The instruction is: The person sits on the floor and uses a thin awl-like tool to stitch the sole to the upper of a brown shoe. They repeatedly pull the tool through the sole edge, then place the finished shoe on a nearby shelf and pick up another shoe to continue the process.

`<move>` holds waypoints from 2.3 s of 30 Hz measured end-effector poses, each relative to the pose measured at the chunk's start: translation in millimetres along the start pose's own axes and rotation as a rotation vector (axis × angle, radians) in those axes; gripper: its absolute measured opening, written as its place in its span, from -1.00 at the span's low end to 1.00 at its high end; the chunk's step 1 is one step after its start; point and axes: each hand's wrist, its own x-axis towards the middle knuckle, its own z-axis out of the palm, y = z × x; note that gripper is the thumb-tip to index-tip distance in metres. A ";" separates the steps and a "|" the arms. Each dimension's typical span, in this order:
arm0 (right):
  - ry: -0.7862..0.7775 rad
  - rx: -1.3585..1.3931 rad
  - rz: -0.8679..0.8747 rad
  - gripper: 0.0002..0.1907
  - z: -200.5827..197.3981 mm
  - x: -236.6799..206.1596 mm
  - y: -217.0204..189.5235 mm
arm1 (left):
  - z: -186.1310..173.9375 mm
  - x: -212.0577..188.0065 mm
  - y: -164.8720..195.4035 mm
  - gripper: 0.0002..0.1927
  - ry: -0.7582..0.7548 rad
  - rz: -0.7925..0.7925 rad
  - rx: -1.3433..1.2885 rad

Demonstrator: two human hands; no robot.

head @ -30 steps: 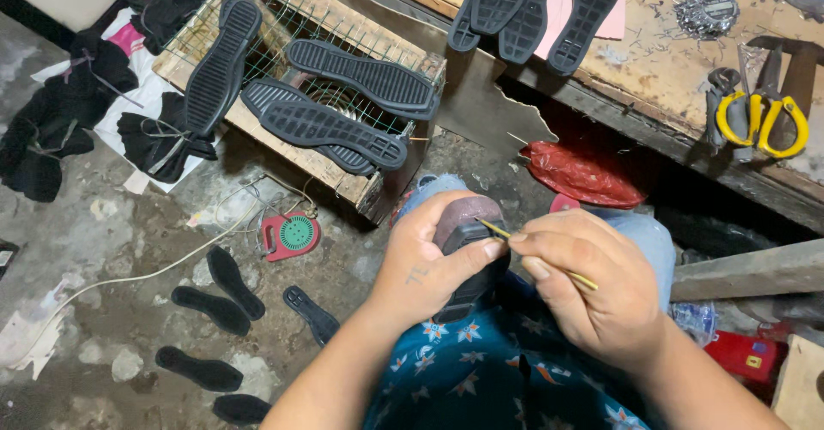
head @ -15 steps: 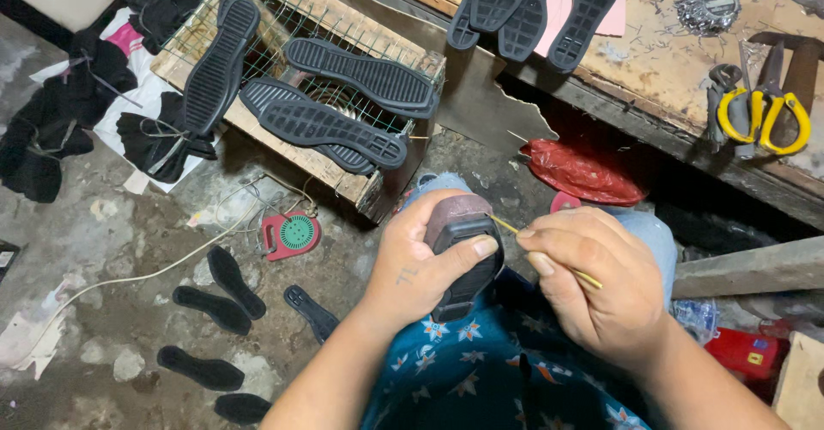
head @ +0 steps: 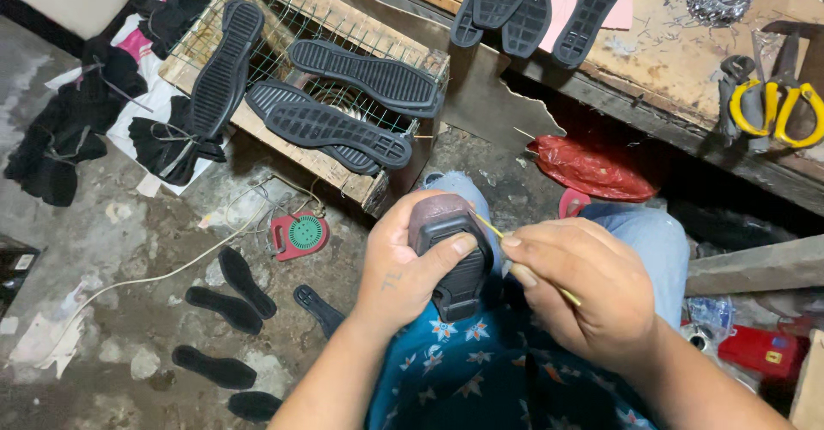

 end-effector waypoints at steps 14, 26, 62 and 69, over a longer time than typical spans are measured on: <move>-0.082 0.063 -0.015 -0.65 21.1 -2.5 4.9 | -16.7 -5.6 -8.3 -0.56 0.127 0.009 0.016; -0.109 0.031 -0.019 -0.69 34.0 -7.9 9.7 | -33.9 -3.0 -20.0 -0.59 0.206 0.072 -0.107; -0.227 0.082 -0.004 -0.71 54.7 -34.2 26.1 | -57.5 6.5 -32.4 -0.61 0.287 0.084 -0.379; -0.004 0.174 0.095 -0.92 34.1 -34.4 32.2 | -54.9 16.2 -29.4 -0.61 0.270 0.056 -0.402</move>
